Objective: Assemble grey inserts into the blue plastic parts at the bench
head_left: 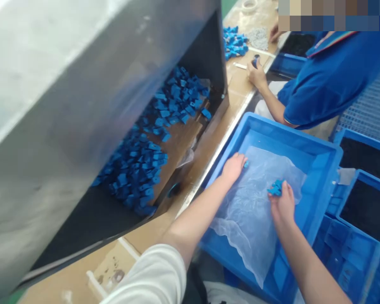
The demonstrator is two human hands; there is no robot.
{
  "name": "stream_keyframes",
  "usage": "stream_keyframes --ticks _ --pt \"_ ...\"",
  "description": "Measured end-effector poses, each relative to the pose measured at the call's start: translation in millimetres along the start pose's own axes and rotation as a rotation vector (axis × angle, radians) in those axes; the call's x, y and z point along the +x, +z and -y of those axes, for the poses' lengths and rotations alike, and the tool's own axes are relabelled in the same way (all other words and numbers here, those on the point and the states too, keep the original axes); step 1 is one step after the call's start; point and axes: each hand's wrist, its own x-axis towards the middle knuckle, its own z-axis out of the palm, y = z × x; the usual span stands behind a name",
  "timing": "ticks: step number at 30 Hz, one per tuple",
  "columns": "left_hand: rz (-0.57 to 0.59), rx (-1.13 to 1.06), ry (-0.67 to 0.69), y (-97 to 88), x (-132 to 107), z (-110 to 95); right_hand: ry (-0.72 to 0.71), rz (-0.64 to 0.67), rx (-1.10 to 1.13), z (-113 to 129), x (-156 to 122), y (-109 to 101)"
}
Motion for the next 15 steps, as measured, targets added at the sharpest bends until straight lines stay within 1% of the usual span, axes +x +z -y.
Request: stream_keyframes --ticks 1,2,4,5,7,8,9,10,11,12,13,14,15 --pt "-0.038 -0.151 -0.018 1.3 -13.1 2.6 0.046 0.040 0.061 10.3 -2.1 15.3" --pt "-0.066 -0.331 -0.057 3.7 -26.8 4.4 0.057 0.089 0.094 22.7 -5.5 36.3" --pt "-0.063 -0.763 -0.205 10.9 -54.4 5.2 0.022 0.231 0.100 54.0 -15.9 91.7" --pt "-0.029 -0.998 -0.301 14.5 -67.5 4.3 -0.011 0.330 0.082 71.8 -22.0 122.4" --pt "0.080 -1.429 -0.487 17.9 -90.7 0.3 -0.127 0.693 0.011 107.3 -31.4 177.2" --pt "0.132 -1.596 -0.555 16.4 -99.8 -2.2 -0.216 0.813 -0.030 122.7 -33.2 196.1" --pt "0.167 -1.721 -0.603 11.9 -106.6 -4.6 -0.316 0.868 -0.066 135.0 -32.8 206.4" --pt "0.187 -1.806 -0.632 3.9 -110.7 -6.9 -0.418 0.879 -0.101 143.3 -30.4 206.9" --pt "0.186 -1.857 -0.640 -8.1 -111.9 -8.6 -0.506 0.851 -0.137 146.8 -26.7 197.1" --pt "0.165 -1.879 -0.630 -24.3 -109.9 -9.5 -0.572 0.801 -0.180 145.0 -22.1 177.7" --pt "0.123 -1.878 -0.598 -44.8 -105.1 -9.4 -0.604 0.743 -0.237 138.0 -17.3 149.9" --pt "0.060 -1.859 -0.544 -69.1 -97.8 -7.9 -0.597 0.688 -0.311 126.5 -13.1 115.7" --pt "-0.019 -1.830 -0.464 -96.0 -88.5 -4.9 -0.560 0.642 -0.408 111.4 -10.0 77.3"
